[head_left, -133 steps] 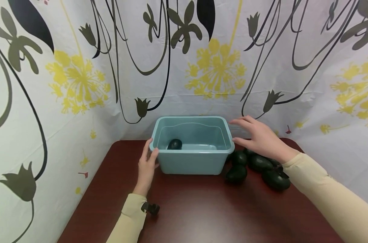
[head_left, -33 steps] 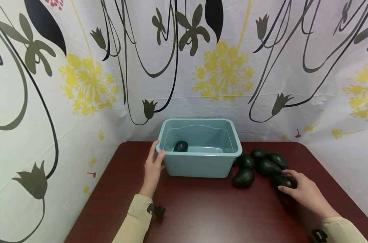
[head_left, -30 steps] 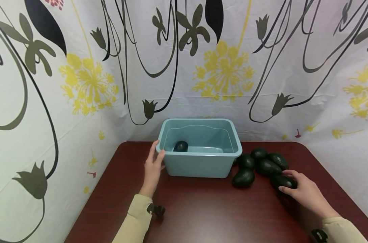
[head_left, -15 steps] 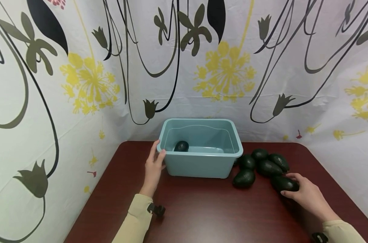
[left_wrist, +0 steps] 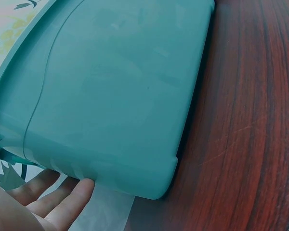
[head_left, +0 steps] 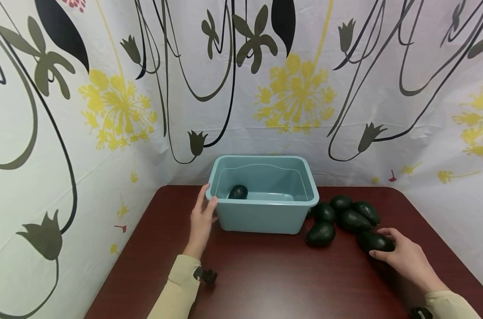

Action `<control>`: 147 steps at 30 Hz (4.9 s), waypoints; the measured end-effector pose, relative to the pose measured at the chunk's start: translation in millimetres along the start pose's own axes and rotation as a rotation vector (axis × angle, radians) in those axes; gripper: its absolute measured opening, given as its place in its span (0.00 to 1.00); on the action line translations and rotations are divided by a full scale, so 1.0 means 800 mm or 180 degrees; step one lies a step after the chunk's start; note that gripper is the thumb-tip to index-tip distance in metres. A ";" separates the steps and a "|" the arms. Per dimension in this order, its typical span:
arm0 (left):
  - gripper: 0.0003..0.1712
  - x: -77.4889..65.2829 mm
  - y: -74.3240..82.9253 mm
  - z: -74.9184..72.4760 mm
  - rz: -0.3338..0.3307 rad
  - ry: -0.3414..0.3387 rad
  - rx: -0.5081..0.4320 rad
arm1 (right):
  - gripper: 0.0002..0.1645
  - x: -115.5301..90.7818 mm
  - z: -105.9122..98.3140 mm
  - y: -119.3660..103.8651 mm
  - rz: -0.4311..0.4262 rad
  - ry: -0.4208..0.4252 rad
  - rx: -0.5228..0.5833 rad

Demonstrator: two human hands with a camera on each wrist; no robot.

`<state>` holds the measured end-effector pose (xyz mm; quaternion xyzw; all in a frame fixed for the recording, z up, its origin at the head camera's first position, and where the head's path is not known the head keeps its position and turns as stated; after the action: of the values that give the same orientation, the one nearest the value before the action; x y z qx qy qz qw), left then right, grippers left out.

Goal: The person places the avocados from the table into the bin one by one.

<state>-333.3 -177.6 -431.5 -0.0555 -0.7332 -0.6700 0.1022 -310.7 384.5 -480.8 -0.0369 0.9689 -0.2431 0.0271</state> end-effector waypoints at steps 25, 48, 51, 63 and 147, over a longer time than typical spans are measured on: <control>0.34 0.000 0.000 0.000 -0.0016 -0.0025 0.0007 | 0.53 -0.014 -0.003 0.001 0.0073 0.0034 -0.0032; 0.34 -0.001 0.007 -0.001 0.0010 -0.0012 0.0069 | 0.53 -0.023 -0.013 -0.020 0.0027 0.0049 0.0023; 0.33 -0.001 0.009 -0.001 0.0017 -0.0025 0.0077 | 0.52 -0.022 -0.017 -0.025 -0.0027 0.0102 0.0001; 0.35 -0.002 0.005 0.001 -0.0009 -0.0008 0.0090 | 0.51 -0.024 -0.028 -0.043 -0.0143 0.0162 -0.0033; 0.33 0.017 -0.037 -0.004 0.0082 0.0144 0.0127 | 0.39 -0.033 -0.084 -0.211 -0.0698 0.0841 0.0412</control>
<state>-353.1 -184.4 -456.9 -0.0477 -0.7431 -0.6550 0.1284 -279.5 270.1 -340.8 -0.1083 0.9365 -0.3093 -0.1248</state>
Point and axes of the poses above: each hand's wrist, its own x-axis towards the middle knuckle, its own z-axis out of the palm, y = z × x, the point moved 8 cm from there along x, towards the middle knuckle, and after that the axes turned 6 degrees about -y, right-handed, at the moved point
